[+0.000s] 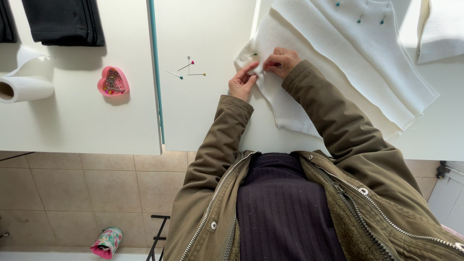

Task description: The person is pinning white fabric pieces together on a table in preparation for sewing.

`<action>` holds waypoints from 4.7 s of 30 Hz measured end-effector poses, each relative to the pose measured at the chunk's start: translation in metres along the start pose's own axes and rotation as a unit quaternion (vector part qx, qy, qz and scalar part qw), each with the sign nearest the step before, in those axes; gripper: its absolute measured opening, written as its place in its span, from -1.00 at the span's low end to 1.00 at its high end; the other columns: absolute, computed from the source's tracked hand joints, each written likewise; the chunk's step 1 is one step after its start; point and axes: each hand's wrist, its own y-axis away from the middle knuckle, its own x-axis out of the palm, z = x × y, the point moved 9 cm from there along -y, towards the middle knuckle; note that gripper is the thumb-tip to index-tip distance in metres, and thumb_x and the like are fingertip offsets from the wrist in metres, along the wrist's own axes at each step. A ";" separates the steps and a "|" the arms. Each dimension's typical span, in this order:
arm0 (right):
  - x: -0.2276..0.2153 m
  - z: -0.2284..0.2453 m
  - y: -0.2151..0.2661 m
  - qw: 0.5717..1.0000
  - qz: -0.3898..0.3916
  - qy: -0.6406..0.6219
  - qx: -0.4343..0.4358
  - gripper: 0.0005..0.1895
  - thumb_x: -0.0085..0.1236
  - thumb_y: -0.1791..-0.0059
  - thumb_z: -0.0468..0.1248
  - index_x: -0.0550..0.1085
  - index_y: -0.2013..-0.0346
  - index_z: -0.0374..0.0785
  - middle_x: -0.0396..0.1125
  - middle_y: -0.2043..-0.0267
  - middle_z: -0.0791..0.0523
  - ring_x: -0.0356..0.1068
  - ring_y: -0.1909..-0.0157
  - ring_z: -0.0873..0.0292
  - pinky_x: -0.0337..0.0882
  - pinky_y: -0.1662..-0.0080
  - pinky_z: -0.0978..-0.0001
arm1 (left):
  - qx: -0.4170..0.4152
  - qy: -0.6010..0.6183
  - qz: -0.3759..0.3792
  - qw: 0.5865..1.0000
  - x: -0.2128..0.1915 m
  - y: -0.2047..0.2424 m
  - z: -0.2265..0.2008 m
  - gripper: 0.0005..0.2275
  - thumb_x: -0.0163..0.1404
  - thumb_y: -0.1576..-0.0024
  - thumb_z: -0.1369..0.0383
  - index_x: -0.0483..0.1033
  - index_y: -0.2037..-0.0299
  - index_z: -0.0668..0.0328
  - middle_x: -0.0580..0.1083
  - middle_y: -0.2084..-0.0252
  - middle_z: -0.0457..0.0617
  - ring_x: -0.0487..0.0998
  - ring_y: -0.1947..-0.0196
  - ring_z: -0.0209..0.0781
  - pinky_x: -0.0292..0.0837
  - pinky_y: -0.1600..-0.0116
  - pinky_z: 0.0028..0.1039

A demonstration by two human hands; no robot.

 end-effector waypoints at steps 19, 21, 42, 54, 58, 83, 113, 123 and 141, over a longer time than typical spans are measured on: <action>-0.043 0.052 0.028 0.996 -0.089 -0.024 0.007 -0.66 0.36 0.00 -0.44 0.42 0.01 -0.33 0.35 -0.05 0.02 0.48 -0.07 0.10 0.60 -0.05 0.34 | 0.198 -0.681 -0.147 0.690 -0.100 0.043 -0.168 -0.73 0.29 -0.03 0.46 0.56 0.09 -0.01 0.44 0.06 -0.20 0.39 0.02 -0.17 0.25 -0.03 -0.32; -0.044 0.059 0.027 0.996 -0.088 -0.012 -0.001 -0.65 0.38 0.01 -0.43 0.42 0.01 -0.32 0.35 -0.05 0.02 0.48 -0.06 0.10 0.59 -0.05 0.32 | 0.221 -0.696 -0.119 0.672 -0.095 0.036 -0.171 -0.76 0.30 -0.01 0.44 0.54 0.17 -0.02 0.43 0.08 -0.22 0.39 0.03 -0.18 0.23 0.00 -0.33; 0.019 0.090 0.063 0.999 0.027 -0.041 0.015 -0.87 0.28 -0.01 -0.35 0.52 0.18 -0.25 0.49 0.22 0.08 0.54 0.23 0.14 0.57 0.18 0.32 | 0.132 -0.408 0.052 0.902 0.035 0.084 -0.082 -0.92 -0.01 -0.25 0.55 0.38 0.12 0.24 0.45 0.19 -0.03 0.44 0.20 -0.06 0.38 0.03 -0.29; -0.012 0.040 0.098 0.996 -0.032 0.053 0.061 -0.92 0.23 0.00 -0.43 0.55 0.22 -0.25 0.44 0.21 0.06 0.49 0.25 0.06 0.52 0.20 0.28 | 0.283 -0.723 0.163 0.608 0.044 0.062 -0.053 -0.33 -0.08 -0.06 0.71 0.30 -0.41 -0.13 0.14 -0.52 -0.18 0.02 -0.54 -0.08 -0.11 -0.55 0.04; -0.008 0.035 0.112 0.995 -0.007 0.055 0.079 -0.90 0.24 0.01 -0.45 0.57 0.22 -0.25 0.44 0.20 0.07 0.49 0.25 0.07 0.54 0.18 0.28 | 0.226 -0.783 0.182 0.550 0.036 0.064 -0.038 -0.32 -0.06 -0.10 0.63 0.23 -0.47 -0.21 0.07 -0.57 -0.21 -0.07 -0.57 -0.09 -0.22 -0.55 0.12; -0.011 0.043 0.074 0.984 -0.032 0.174 0.024 -0.96 0.20 -0.03 -0.45 0.55 0.24 -0.28 0.28 0.25 0.06 0.38 0.29 0.09 0.51 0.22 0.25 | 0.316 -0.689 0.199 0.622 0.051 0.106 -0.034 -0.56 0.01 -0.26 0.41 0.36 -0.39 0.09 0.25 -0.46 -0.17 0.14 -0.52 -0.18 -0.17 -0.56 0.20; -0.006 0.069 0.088 0.982 -0.069 0.168 -0.042 -0.86 0.17 0.05 -0.57 0.49 0.28 -0.33 0.19 0.25 0.05 0.30 0.30 0.08 0.44 0.23 0.23 | -0.147 -0.086 -0.061 0.984 0.022 0.063 0.024 -0.75 0.20 -0.14 0.40 0.60 0.06 0.46 0.64 0.18 0.03 0.63 0.26 -0.34 0.61 0.13 -0.48; -0.009 0.026 0.084 0.997 -0.071 0.030 0.025 -0.85 0.32 0.06 -0.48 0.58 0.25 -0.21 0.27 0.26 0.11 0.36 0.31 0.14 0.44 0.26 0.29 | -0.188 -0.015 -0.002 0.982 0.005 0.058 0.051 -0.75 0.13 -0.20 0.41 0.56 0.02 0.48 0.62 0.13 0.09 0.66 0.20 -0.22 0.68 0.06 -0.38; -0.006 0.029 0.085 0.997 -0.058 0.036 0.036 -0.84 0.39 0.08 -0.41 0.63 0.25 -0.13 0.34 0.32 0.12 0.40 0.32 0.15 0.47 0.26 0.28 | -0.212 0.041 0.055 0.975 0.010 0.050 0.093 -0.75 0.05 -0.26 0.40 0.53 -0.03 0.50 0.60 0.09 0.12 0.66 0.13 -0.15 0.64 -0.09 -0.31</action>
